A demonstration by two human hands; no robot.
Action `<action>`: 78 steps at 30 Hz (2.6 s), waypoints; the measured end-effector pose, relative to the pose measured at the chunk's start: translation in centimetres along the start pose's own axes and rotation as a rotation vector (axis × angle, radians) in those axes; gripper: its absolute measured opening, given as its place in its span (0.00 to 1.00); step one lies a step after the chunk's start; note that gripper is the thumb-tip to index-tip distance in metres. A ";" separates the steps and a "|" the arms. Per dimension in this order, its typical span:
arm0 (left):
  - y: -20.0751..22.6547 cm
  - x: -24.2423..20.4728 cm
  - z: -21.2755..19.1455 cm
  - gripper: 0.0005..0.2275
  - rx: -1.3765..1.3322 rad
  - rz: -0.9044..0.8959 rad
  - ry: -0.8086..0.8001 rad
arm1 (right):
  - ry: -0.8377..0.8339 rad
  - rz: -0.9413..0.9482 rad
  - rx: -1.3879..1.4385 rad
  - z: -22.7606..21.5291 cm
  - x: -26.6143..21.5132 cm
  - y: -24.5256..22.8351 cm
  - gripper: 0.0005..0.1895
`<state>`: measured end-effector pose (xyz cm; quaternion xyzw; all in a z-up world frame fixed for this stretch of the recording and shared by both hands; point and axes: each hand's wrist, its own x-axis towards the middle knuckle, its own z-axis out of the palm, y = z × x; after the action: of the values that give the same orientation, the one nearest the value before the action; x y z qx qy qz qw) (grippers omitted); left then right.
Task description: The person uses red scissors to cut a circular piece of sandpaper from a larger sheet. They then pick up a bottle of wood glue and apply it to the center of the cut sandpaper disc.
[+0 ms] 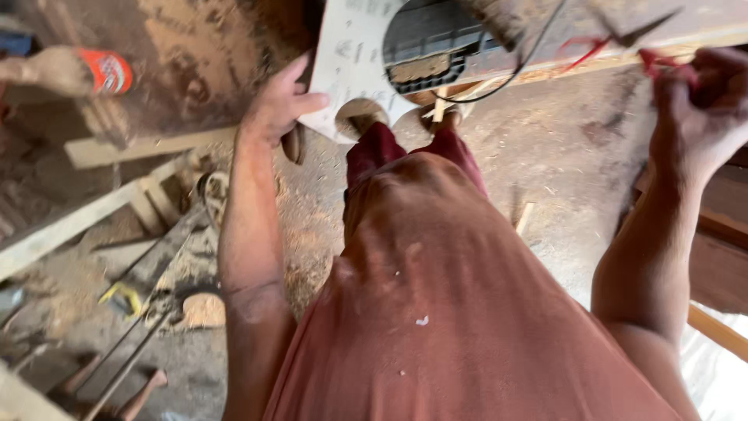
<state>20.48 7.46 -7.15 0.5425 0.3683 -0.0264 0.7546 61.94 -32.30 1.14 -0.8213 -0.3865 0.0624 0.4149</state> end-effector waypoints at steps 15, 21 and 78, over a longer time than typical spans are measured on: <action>-6.2 0.2 3.7 0.16 -0.009 0.040 0.478 | -0.260 -0.241 -0.259 8.5 3.3 -7.7 0.33; -7.1 2.2 4.9 0.10 -0.715 0.063 0.429 | -0.904 -0.253 0.212 14.9 -2.6 -18.9 0.51; -6.5 4.0 10.7 0.30 -0.394 0.074 0.219 | -0.324 -0.401 -0.408 10.5 4.6 -1.7 0.17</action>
<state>26.22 -2.74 -13.17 0.3974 0.4259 0.1331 0.8019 59.74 -21.90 -3.38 -0.7743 -0.6062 0.0306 0.1789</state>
